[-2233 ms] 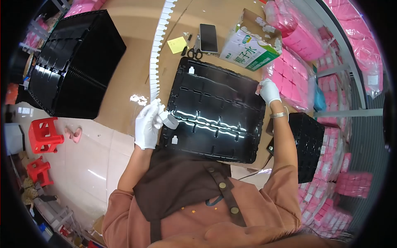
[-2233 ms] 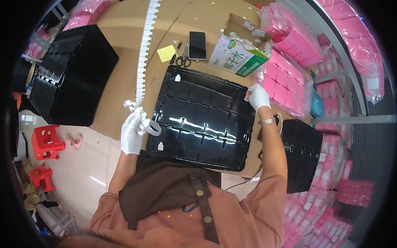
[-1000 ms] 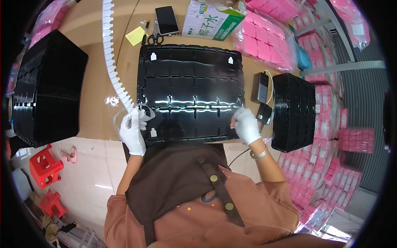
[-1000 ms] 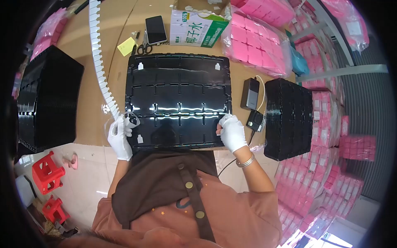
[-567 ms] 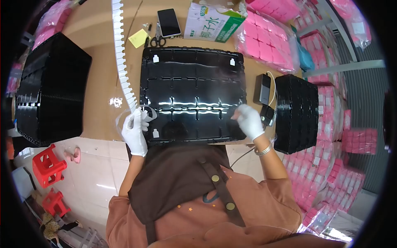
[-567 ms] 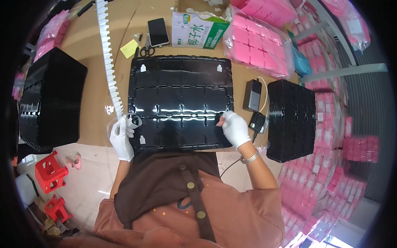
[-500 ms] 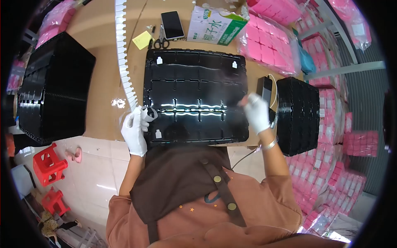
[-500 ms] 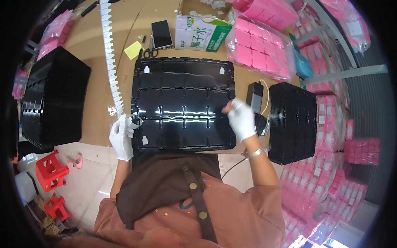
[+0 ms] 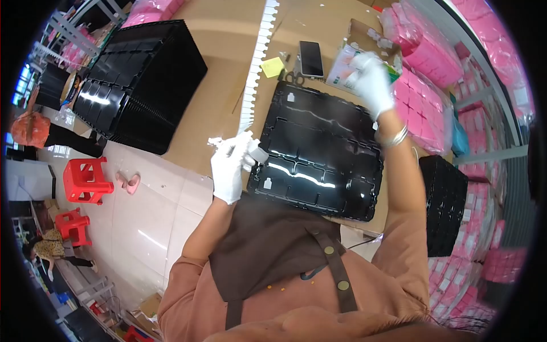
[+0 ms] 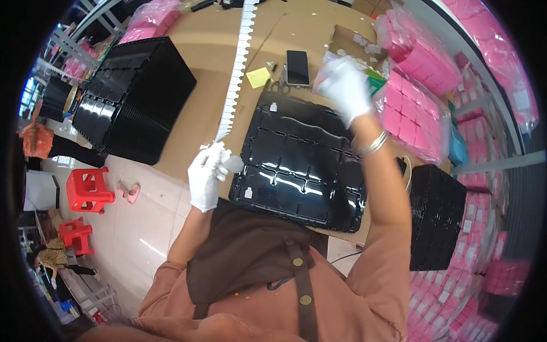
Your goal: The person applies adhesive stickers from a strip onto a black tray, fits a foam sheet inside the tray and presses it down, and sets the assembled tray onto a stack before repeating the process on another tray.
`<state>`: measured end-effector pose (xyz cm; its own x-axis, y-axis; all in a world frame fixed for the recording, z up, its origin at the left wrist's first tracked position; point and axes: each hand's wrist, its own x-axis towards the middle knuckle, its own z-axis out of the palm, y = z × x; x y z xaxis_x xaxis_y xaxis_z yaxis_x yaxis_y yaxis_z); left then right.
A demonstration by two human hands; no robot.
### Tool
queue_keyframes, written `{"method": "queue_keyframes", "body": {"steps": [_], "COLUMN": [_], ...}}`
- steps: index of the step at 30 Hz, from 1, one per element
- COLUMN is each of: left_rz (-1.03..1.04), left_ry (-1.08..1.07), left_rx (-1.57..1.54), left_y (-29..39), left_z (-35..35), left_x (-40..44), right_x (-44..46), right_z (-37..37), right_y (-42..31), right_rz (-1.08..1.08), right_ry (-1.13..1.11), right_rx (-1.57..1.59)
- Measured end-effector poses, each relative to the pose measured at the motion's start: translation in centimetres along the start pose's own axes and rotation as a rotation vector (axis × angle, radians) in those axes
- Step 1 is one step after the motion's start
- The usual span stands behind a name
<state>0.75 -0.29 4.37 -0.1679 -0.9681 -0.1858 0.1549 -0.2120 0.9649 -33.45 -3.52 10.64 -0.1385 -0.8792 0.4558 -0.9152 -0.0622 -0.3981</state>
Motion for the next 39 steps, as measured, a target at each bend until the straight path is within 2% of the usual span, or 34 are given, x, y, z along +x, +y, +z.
{"method": "queue_keyframes", "body": {"steps": [1, 2, 3, 5, 8, 11, 14, 17, 18, 21, 23, 25, 27, 28, 31, 35, 36, 39], "left_rz": [-0.009, 0.008, 0.023, 0.057, 0.096, 0.077, 0.067, -0.019, 0.010, -0.026, -0.039, 0.017, -0.046, -0.026, 0.038, 0.100, 0.131, 0.193], "left_ry": [-0.006, -0.015, -0.026, -0.043, -0.060, -0.097, -0.161, -0.148, -0.151, -0.157, -0.090, -0.072, -0.030, -0.001, 0.008, -0.012, -0.019, -0.033], "left_rx": [-0.003, 0.010, 0.025, 0.039, 0.060, 0.077, 0.092, -0.015, -0.006, 0.042, 0.101, 0.177, 0.221, 0.248, 0.257, 0.323, 0.332, 0.368], "left_y": [0.1, 0.0, -0.3, -0.5, -0.7, -1.1, -1.9, -2.1, -2.3, -2.6, -3.7, -6.6, -7.8, -8.2, -8.6, -9.4, -9.7, -9.6], "left_z": [0.1, 0.0, 0.0, 0.0, 0.3, 0.9, 1.3, 1.8, 2.0, 2.3, 2.2, 0.5, -0.3, -0.4, -0.2, 0.0, 0.0, 0.3], "left_x": [-0.1, -0.1, -0.1, -0.2, -0.6, -1.3, -1.9, -1.0, -0.9, -0.7, -0.4, 0.3, 0.0, -0.3, -0.7, -0.7, -0.7, -1.1], "right_x": [-2.2, -4.8, -6.8, -9.3, -10.6, -11.4, -13.4, -14.9, -15.0, -17.1, -19.4, -23.2, -26.7, -28.5, -31.8, -31.1, -29.6, -25.8], "right_z": [1.3, 2.7, 3.5, 4.6, 5.5, 5.8, 6.8, 5.8, 4.2, 1.6, -0.9, -2.9, -4.6, -4.7, -4.2, -2.3, -2.7, -3.8], "right_y": [-5.3, -8.3, -10.9, -14.0, -14.8, -13.9, -13.2, -12.9, -13.0, -11.2, -9.1, -5.8, -3.7, -2.7, -1.8, -1.7, -2.3, -2.2], "right_rz": [-0.039, 0.041, 0.135, 0.347, 0.458, 0.394, 0.505, 0.504, 0.507, 0.514, 0.580, 0.626, 0.792, 0.797, 0.943, 0.769, 0.803, 0.854], "right_ry": [-0.106, -0.256, -0.417, -0.540, -0.533, -0.508, -0.485, -0.315, -0.291, -0.161, -0.090, -0.061, -0.073, -0.074, -0.150, -0.224, -0.336, -0.665], "right_rx": [0.093, 0.436, 0.631, 0.906, 0.943, 0.896, 1.006, 1.150, 1.184, 1.076, 0.906, 0.790, 0.635, 0.450, 0.346, -0.090, -0.222, -0.291]}}
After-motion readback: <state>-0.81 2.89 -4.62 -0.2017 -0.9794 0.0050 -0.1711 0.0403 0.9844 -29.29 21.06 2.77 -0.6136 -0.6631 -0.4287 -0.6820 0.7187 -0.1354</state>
